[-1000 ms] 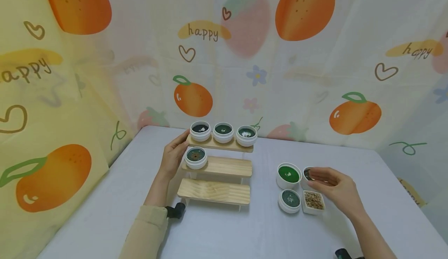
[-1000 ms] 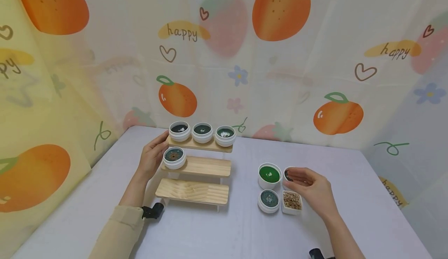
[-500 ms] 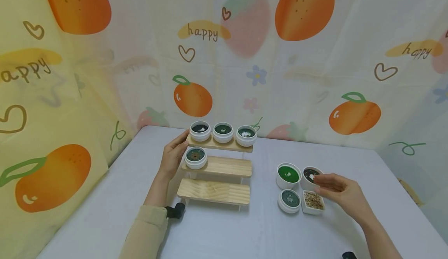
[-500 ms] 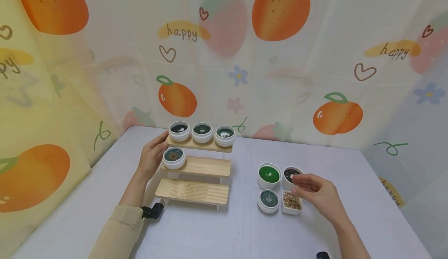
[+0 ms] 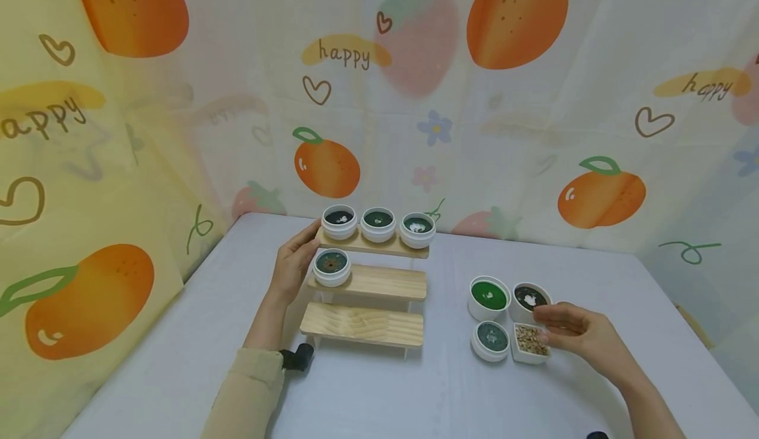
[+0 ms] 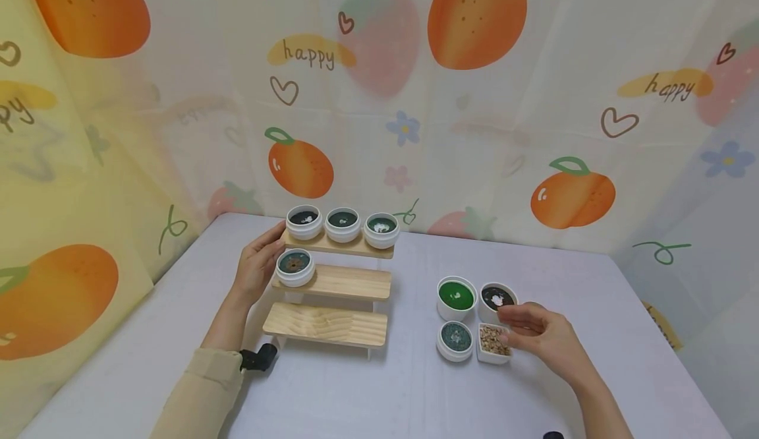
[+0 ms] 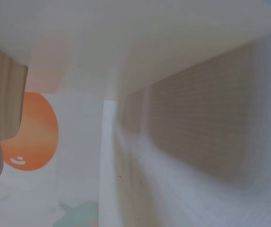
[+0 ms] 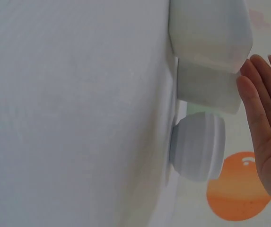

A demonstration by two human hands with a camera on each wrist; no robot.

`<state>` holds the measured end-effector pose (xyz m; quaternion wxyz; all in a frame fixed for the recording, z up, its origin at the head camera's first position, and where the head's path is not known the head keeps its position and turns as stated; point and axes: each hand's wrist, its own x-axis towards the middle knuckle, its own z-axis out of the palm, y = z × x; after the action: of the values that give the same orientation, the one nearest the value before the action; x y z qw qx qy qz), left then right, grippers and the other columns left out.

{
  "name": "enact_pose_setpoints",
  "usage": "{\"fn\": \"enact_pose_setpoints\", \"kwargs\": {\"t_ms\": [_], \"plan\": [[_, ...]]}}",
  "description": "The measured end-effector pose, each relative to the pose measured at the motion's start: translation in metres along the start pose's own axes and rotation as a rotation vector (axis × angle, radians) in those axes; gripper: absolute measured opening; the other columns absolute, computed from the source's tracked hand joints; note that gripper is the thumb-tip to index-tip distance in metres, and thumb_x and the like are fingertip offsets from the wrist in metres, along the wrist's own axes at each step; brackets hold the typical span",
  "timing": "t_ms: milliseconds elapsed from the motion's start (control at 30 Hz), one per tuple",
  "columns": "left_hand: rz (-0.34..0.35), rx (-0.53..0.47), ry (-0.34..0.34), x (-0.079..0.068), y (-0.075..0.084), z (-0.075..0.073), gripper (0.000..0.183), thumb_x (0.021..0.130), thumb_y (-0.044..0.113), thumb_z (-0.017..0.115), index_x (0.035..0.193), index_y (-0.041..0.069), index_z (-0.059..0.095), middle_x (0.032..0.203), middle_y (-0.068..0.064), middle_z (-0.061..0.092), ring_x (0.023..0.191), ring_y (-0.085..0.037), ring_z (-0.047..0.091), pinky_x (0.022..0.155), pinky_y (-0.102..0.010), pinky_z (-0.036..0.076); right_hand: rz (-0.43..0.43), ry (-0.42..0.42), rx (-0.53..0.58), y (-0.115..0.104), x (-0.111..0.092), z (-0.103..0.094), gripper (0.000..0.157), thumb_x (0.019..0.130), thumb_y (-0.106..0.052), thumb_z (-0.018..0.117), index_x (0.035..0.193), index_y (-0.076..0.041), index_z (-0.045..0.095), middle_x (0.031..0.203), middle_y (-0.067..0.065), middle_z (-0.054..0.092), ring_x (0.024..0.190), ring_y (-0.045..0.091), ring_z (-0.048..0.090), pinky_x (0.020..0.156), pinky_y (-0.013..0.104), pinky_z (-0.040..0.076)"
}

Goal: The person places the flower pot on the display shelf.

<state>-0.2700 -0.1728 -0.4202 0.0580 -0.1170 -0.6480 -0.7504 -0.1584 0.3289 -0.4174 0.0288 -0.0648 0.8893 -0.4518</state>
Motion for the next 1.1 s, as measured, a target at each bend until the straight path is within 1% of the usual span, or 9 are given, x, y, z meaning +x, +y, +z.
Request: {"fn": "enact_pose_setpoints", "kwargs": {"t_ms": [133,233,333,467,567,733,833,1000,1100], "plan": [[-0.001,0.001,-0.002,0.000,0.001,0.000,0.050,0.102,0.006,0.042,0.150,-0.003,0.036,0.159,-0.018,0.034,0.120,0.015,0.052,0.107,-0.007,0.041,-0.018,-0.029,0.017,0.005,-0.001,-0.001,0.047,0.086,-0.021,0.076,0.126,-0.001,0.063,0.115,-0.009,0.073,0.100,-0.009,0.065,0.082,0.012,0.056],[-0.003,0.001,-0.003,0.000,0.001,0.000,0.050,0.102,0.006,0.042,0.150,-0.003,0.036,0.159,-0.018,0.034,0.120,0.016,0.052,0.106,-0.007,0.041,-0.036,-0.045,0.022,0.007,-0.001,-0.002,0.047,0.086,-0.019,0.076,0.126,0.001,0.063,0.115,-0.007,0.074,0.100,-0.009,0.065,0.083,0.012,0.056],[-0.003,-0.001,-0.005,0.000,0.001,0.000,0.050,0.102,0.006,0.042,0.150,-0.003,0.035,0.159,-0.018,0.034,0.120,0.015,0.052,0.107,-0.007,0.041,-0.039,-0.058,0.014,0.008,-0.001,-0.002,0.048,0.085,-0.019,0.077,0.126,0.001,0.063,0.119,0.003,0.073,0.100,-0.009,0.065,0.083,0.012,0.056],[-0.001,0.001,-0.007,0.000,0.001,0.000,0.050,0.102,0.007,0.042,0.150,-0.003,0.036,0.159,-0.018,0.034,0.120,0.015,0.052,0.107,-0.007,0.041,-0.014,-0.086,0.002,0.009,0.000,-0.002,0.052,0.084,-0.021,0.078,0.127,0.002,0.062,0.126,0.020,0.068,0.099,-0.010,0.064,0.083,0.012,0.056],[0.000,0.002,-0.008,0.000,0.001,0.000,0.050,0.101,0.007,0.043,0.150,-0.003,0.036,0.159,-0.018,0.034,0.121,0.015,0.052,0.107,-0.007,0.041,0.008,-0.113,0.003,0.010,0.001,-0.002,0.055,0.083,-0.022,0.079,0.129,0.003,0.060,0.131,0.025,0.064,0.099,-0.010,0.063,0.082,0.013,0.056],[-0.001,0.003,-0.007,0.000,0.000,0.000,0.050,0.101,0.007,0.043,0.150,-0.002,0.036,0.159,-0.019,0.034,0.121,0.015,0.052,0.107,-0.007,0.041,0.047,-0.151,0.007,0.012,0.001,-0.002,0.063,0.081,-0.022,0.080,0.132,0.005,0.057,0.135,0.027,0.060,0.097,-0.009,0.063,0.081,0.015,0.058],[-0.001,0.005,-0.008,0.000,0.000,0.000,0.050,0.101,0.007,0.044,0.150,-0.002,0.036,0.159,-0.019,0.034,0.121,0.015,0.052,0.107,-0.007,0.041,0.066,-0.168,-0.004,0.013,0.001,-0.002,0.065,0.080,-0.022,0.081,0.134,0.004,0.056,0.134,0.027,0.060,0.097,-0.006,0.064,0.080,0.017,0.058],[-0.002,0.010,-0.010,0.000,0.000,-0.001,0.050,0.102,0.008,0.043,0.151,-0.001,0.036,0.159,-0.017,0.035,0.121,0.015,0.051,0.108,-0.008,0.040,0.059,-0.193,-0.016,0.016,0.000,-0.002,0.065,0.080,-0.019,0.081,0.135,0.004,0.055,0.131,0.026,0.060,0.097,-0.004,0.063,0.079,0.018,0.058],[-0.004,0.014,-0.008,0.000,0.000,-0.001,0.050,0.102,0.008,0.043,0.151,-0.001,0.036,0.159,-0.016,0.035,0.121,0.015,0.051,0.108,-0.008,0.040,0.056,-0.201,-0.009,0.017,0.000,-0.002,0.066,0.080,-0.018,0.081,0.136,0.004,0.054,0.131,0.026,0.061,0.096,-0.005,0.062,0.079,0.017,0.058]]}}
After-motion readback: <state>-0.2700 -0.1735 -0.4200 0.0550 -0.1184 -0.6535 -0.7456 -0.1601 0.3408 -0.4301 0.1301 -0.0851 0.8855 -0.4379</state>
